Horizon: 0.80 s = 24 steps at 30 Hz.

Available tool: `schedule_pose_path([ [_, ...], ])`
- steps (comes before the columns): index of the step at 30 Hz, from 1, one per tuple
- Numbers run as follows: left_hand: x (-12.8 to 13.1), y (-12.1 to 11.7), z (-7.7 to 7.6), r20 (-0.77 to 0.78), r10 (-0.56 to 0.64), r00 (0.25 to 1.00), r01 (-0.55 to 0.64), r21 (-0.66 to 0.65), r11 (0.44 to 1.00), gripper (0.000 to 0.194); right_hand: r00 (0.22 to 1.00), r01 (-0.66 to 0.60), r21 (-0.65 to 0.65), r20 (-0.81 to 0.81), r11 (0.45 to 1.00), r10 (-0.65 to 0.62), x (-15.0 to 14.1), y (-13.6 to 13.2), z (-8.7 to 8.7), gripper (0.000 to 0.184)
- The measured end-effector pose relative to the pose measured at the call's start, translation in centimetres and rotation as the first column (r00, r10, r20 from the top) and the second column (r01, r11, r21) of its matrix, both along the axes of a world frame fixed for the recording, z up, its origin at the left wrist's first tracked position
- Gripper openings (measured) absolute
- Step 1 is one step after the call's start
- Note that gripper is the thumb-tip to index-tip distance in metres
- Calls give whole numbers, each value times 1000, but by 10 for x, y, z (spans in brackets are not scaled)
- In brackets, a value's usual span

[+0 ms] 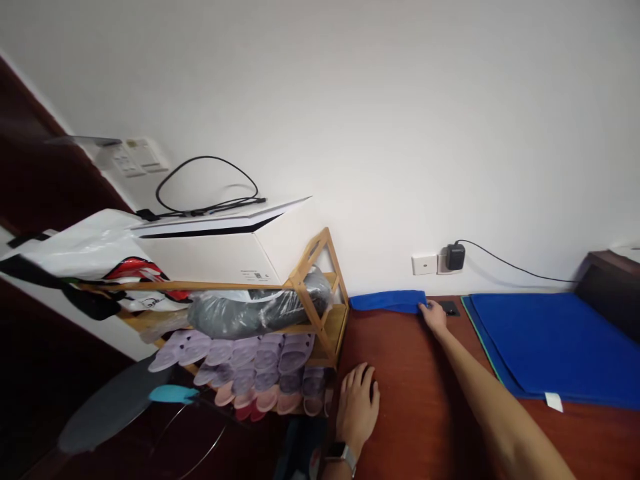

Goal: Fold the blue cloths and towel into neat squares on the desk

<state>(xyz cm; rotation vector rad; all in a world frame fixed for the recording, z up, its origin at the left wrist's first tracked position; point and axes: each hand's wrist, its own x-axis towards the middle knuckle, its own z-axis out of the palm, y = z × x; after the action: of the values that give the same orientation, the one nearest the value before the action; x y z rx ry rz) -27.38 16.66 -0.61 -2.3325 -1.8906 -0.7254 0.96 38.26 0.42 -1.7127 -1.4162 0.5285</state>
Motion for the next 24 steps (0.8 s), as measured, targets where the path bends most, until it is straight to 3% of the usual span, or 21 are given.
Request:
schedule_pose_path([
  [3,-1,2,-4,8,-5,1000,5,18,1000,37,993,-45,86,-101,995,54,-10,-46,8,48],
  [7,-2,7,-1,18,-26,999,25,58,998,35,926,-78,200,-349,977,145,-13,-144,21,52],
  [10,0,7,18,43,-39,998,35,86,996,34,799,-12,238,-581,971,152,-4,-220,39,53],
  [13,12,-9,45,111,-72,991,57,130,990,30,749,121,249,-658,961,76,9,-282,64,56],
  [16,46,-56,70,256,-181,950,135,186,973,27,720,225,244,-694,943,8,17,-331,86,57],
  [20,110,-151,93,453,-411,791,357,203,912,27,716,227,225,-698,948,-6,4,-387,114,53],
  [22,132,-191,104,509,-426,747,401,165,901,36,704,163,219,-709,962,43,-7,-414,131,51],
  [24,141,-215,115,585,-388,712,380,142,914,41,679,83,226,-726,971,111,-14,-438,146,50],
])
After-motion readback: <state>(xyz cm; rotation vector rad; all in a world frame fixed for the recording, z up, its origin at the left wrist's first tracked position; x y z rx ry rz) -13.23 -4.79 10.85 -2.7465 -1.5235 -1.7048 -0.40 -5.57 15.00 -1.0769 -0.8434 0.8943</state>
